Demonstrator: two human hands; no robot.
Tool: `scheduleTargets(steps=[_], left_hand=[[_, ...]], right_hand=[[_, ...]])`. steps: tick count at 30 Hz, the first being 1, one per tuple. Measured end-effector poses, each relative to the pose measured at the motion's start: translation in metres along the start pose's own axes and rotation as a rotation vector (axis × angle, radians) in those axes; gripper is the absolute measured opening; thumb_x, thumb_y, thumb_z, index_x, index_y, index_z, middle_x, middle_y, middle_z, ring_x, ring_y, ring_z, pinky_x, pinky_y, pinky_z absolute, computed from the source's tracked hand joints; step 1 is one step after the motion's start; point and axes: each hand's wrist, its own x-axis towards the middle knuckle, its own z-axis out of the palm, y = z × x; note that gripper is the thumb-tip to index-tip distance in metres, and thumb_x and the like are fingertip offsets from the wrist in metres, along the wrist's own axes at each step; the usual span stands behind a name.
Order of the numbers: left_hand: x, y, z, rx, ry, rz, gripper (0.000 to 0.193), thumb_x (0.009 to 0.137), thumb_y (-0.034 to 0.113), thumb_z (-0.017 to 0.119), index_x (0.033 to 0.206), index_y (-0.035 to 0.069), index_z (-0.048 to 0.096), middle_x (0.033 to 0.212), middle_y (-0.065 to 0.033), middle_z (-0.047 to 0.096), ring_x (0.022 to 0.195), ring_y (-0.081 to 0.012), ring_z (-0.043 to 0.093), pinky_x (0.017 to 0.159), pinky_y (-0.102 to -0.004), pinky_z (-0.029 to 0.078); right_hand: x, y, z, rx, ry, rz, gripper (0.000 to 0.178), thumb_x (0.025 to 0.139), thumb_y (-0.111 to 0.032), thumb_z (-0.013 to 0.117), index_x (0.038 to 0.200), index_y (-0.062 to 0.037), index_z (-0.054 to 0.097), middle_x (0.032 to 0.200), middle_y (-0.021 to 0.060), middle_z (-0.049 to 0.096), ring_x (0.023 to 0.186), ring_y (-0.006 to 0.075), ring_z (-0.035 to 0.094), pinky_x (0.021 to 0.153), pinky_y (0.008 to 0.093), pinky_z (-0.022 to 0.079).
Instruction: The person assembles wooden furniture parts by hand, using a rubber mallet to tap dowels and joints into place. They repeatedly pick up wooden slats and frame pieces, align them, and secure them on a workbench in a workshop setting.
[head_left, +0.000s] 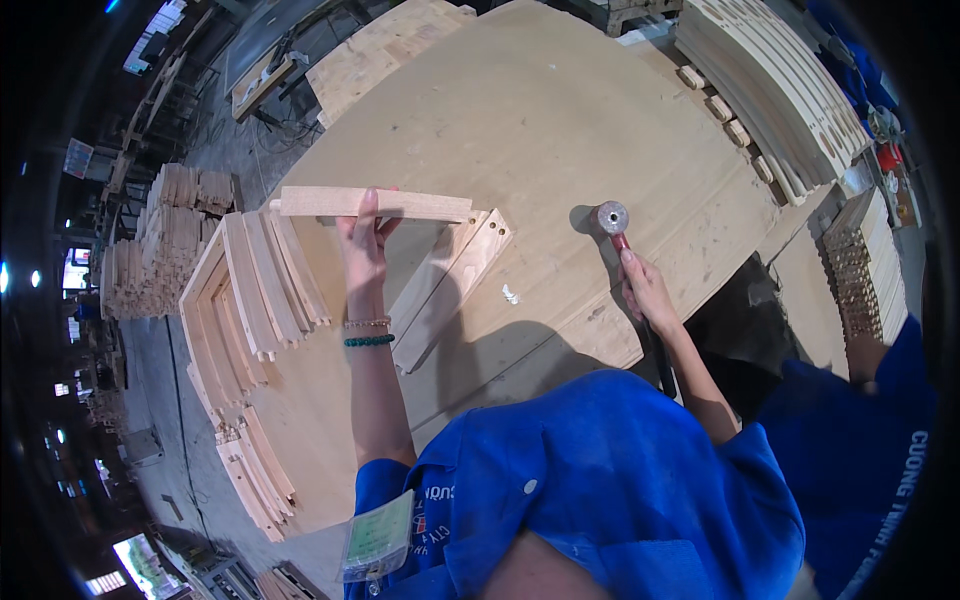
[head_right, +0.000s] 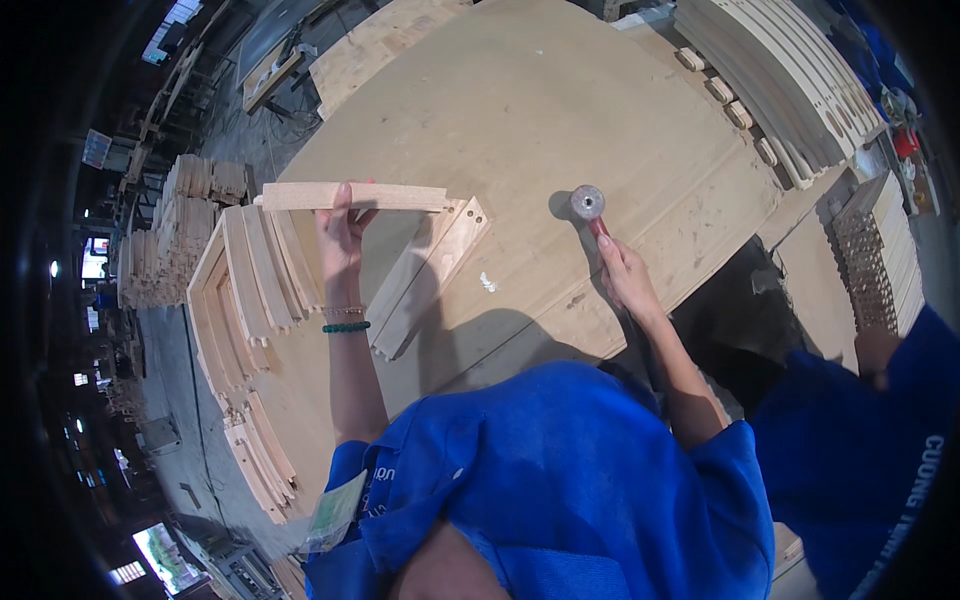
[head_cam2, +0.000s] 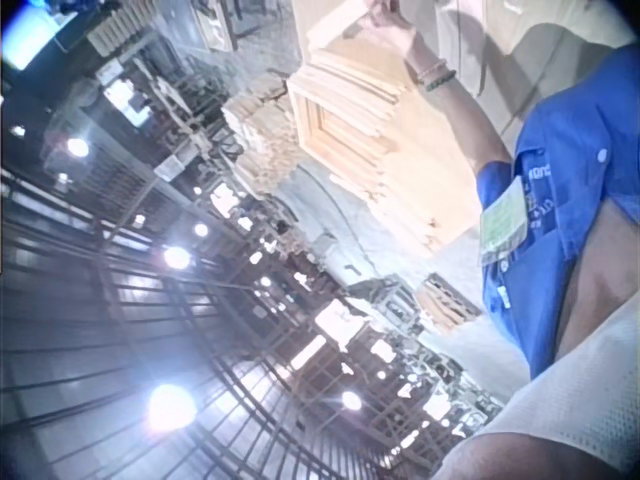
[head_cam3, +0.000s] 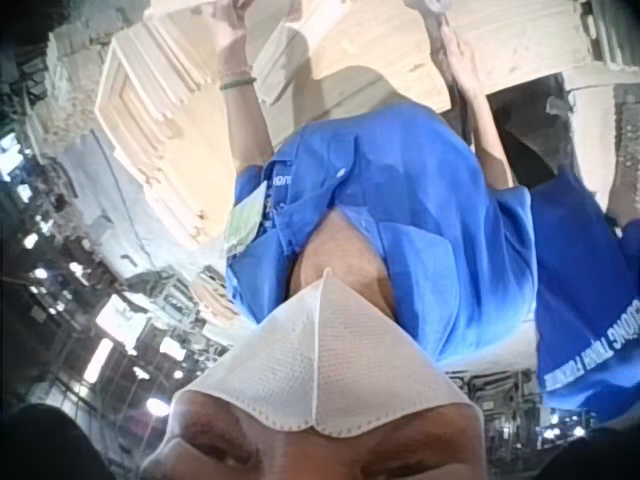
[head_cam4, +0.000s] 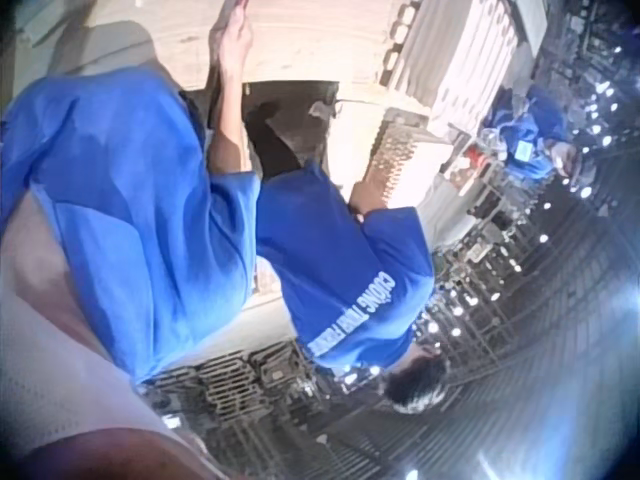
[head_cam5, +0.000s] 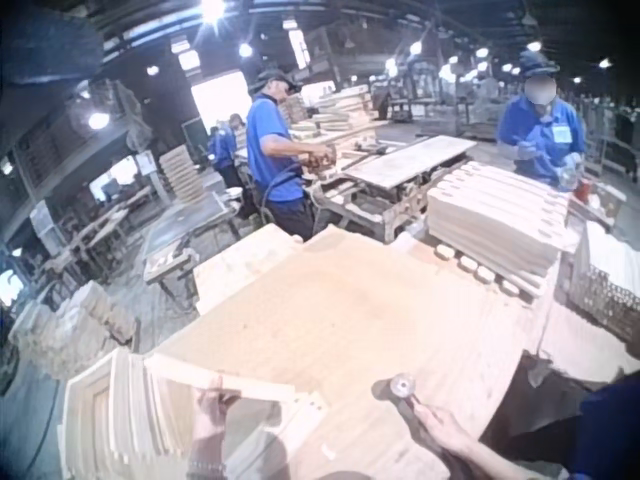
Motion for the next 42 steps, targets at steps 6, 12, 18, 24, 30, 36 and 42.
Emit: scheduleTargets(steps=[6, 12, 18, 24, 30, 36, 42], left_hand=[[0.012, 0.0, 0.003, 0.06, -0.031, -0.037, 0.024, 0.09, 0.024, 0.062, 0.102, 0.006, 0.054, 0.098, -0.0074, 0.061, 0.103, -0.0218, 0.061, 0.079, -0.0351, 0.056], [0.01, 0.001, 0.018, 0.28, -0.19, 0.086, 0.037, 0.087, 0.025, 0.064, 0.112, 0.001, 0.049, 0.098, -0.0088, 0.062, 0.091, -0.0163, 0.062, 0.076, -0.0266, 0.05], [0.009, -0.007, 0.052, 0.533, -0.188, 0.278, 0.047, 0.084, 0.025, 0.066, 0.117, -0.001, 0.045, 0.099, -0.0136, 0.064, 0.088, -0.0216, 0.064, 0.078, -0.0325, 0.05], [-0.001, 0.02, 0.08, 0.755, -0.205, 0.181, 0.054, 0.083, 0.031, 0.064, 0.121, -0.001, 0.043, 0.107, -0.0224, 0.062, 0.1, -0.0356, 0.061, 0.083, -0.0411, 0.05], [-0.015, 0.031, 0.08, 0.814, -0.129, 0.146, 0.051, 0.081, 0.03, 0.064, 0.115, -0.003, 0.043, 0.104, -0.0227, 0.063, 0.098, -0.0358, 0.062, 0.084, -0.044, 0.048], [-0.017, 0.025, 0.082, 0.816, -0.139, 0.217, 0.057, 0.081, 0.032, 0.064, 0.124, 0.002, 0.042, 0.107, -0.0222, 0.062, 0.098, -0.0352, 0.062, 0.083, -0.042, 0.048], [-0.02, 0.014, 0.077, 0.865, -0.122, 0.259, 0.044, 0.081, 0.026, 0.065, 0.111, 0.0, 0.045, 0.1, -0.0217, 0.064, 0.093, -0.038, 0.062, 0.081, -0.0445, 0.048]], right_hand=[[0.001, -0.001, 0.0, 0.007, 0.002, 0.021, 0.046, 0.095, -0.052, 0.042, 0.079, -0.0089, 0.046, 0.049, -0.0041, 0.036, 0.034, 0.0045, 0.03, 0.03, 0.0212, 0.024], [0.0, -0.002, 0.001, 0.045, -0.015, 0.02, 0.045, 0.095, -0.049, 0.044, 0.082, -0.0065, 0.048, 0.049, -0.0047, 0.036, 0.033, 0.004, 0.03, 0.03, 0.0213, 0.024], [-0.006, -0.043, 0.005, 0.034, -0.197, 0.103, 0.037, 0.095, -0.043, 0.048, 0.1, -0.0063, 0.051, 0.056, -0.0046, 0.04, 0.036, 0.0036, 0.033, 0.032, 0.02, 0.026], [-0.02, -0.15, 0.009, -0.349, -0.205, -0.115, 0.04, 0.095, -0.046, 0.047, 0.11, -0.0092, 0.054, 0.058, -0.0061, 0.038, 0.043, 0.0014, 0.035, 0.037, 0.0183, 0.027], [-0.064, -0.327, 0.053, -0.413, 0.022, -1.016, 0.035, 0.098, -0.038, 0.042, 0.1, -0.0083, 0.059, 0.06, -0.0071, 0.039, 0.044, 0.0021, 0.033, 0.039, 0.0183, 0.025], [-0.021, -0.306, 0.079, -0.814, 0.09, -1.178, 0.034, 0.098, -0.039, 0.039, 0.102, -0.008, 0.054, 0.061, -0.0052, 0.04, 0.046, 0.002, 0.036, 0.038, 0.0193, 0.028], [-0.041, -0.323, 0.1, -0.896, -0.214, -0.462, 0.042, 0.093, -0.053, 0.044, 0.084, -0.0137, 0.053, 0.058, -0.008, 0.034, 0.046, 0.0014, 0.033, 0.039, 0.0192, 0.026]])
